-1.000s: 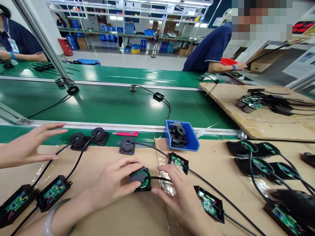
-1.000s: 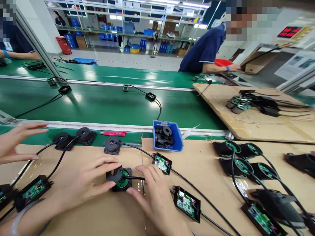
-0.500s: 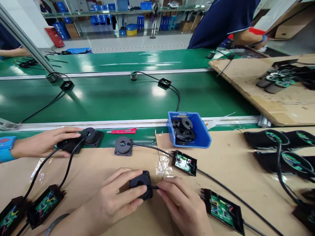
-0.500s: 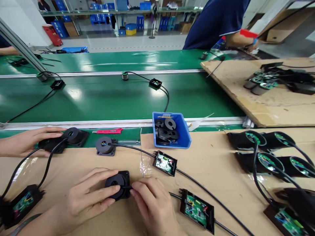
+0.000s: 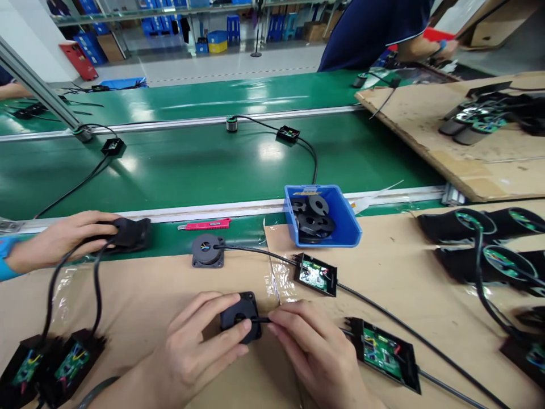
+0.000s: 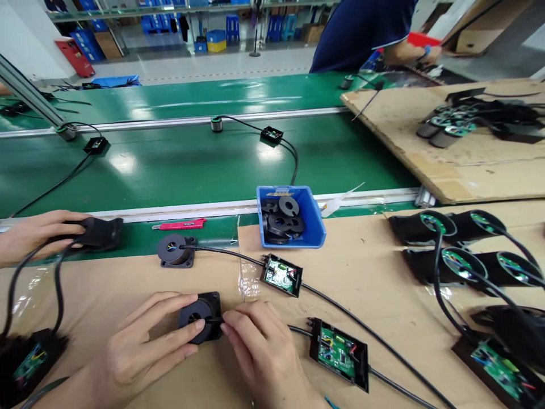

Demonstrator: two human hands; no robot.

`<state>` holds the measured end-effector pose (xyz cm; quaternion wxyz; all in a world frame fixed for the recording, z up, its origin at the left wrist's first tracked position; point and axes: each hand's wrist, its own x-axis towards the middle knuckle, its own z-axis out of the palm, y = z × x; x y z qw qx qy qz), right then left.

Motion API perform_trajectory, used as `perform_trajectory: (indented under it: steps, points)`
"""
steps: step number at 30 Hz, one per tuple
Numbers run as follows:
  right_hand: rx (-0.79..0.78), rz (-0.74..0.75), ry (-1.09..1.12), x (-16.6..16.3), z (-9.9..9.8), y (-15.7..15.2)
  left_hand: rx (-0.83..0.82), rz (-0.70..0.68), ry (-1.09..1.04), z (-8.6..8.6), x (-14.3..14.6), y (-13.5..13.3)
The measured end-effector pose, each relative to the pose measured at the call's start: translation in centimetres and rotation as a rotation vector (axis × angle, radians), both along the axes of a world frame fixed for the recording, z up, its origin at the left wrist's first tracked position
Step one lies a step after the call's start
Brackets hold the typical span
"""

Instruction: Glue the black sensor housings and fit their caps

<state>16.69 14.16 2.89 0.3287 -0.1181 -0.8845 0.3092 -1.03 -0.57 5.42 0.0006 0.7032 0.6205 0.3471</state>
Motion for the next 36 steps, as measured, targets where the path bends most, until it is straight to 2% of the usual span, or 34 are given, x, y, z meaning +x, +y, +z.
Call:
perform_trajectory:
  steps: [6,14,20,24,28,30,33,36]
  points:
    - [0.005,-0.005,0.015,0.0,0.0,0.1,-0.009,0.004,0.070,0.1,0.0,-0.1]
    - [0.031,-0.006,0.031,0.3,-0.2,0.0,-0.022,0.028,0.274,1.3,0.5,0.8]
    - [0.032,0.004,0.037,0.5,-0.2,0.3,-0.041,0.024,0.325,0.6,1.0,0.9]
    - [0.178,-0.036,0.043,0.6,0.3,-0.1,-0.012,0.076,0.330,-0.2,1.6,1.1]
    - [0.365,0.049,0.042,0.3,0.4,-1.4,0.052,0.120,0.321,-1.0,2.1,0.8]
    - [0.468,0.029,0.031,0.0,0.4,-2.0,0.056,0.105,0.319,-1.4,2.1,0.3]
    - [0.577,-0.044,-0.001,-0.7,0.6,-2.9,0.022,0.050,0.219,-1.6,1.4,-0.1]
    - [0.654,-0.102,-0.018,-1.4,0.9,-3.5,-0.072,0.092,-0.157,-1.2,0.5,0.6]
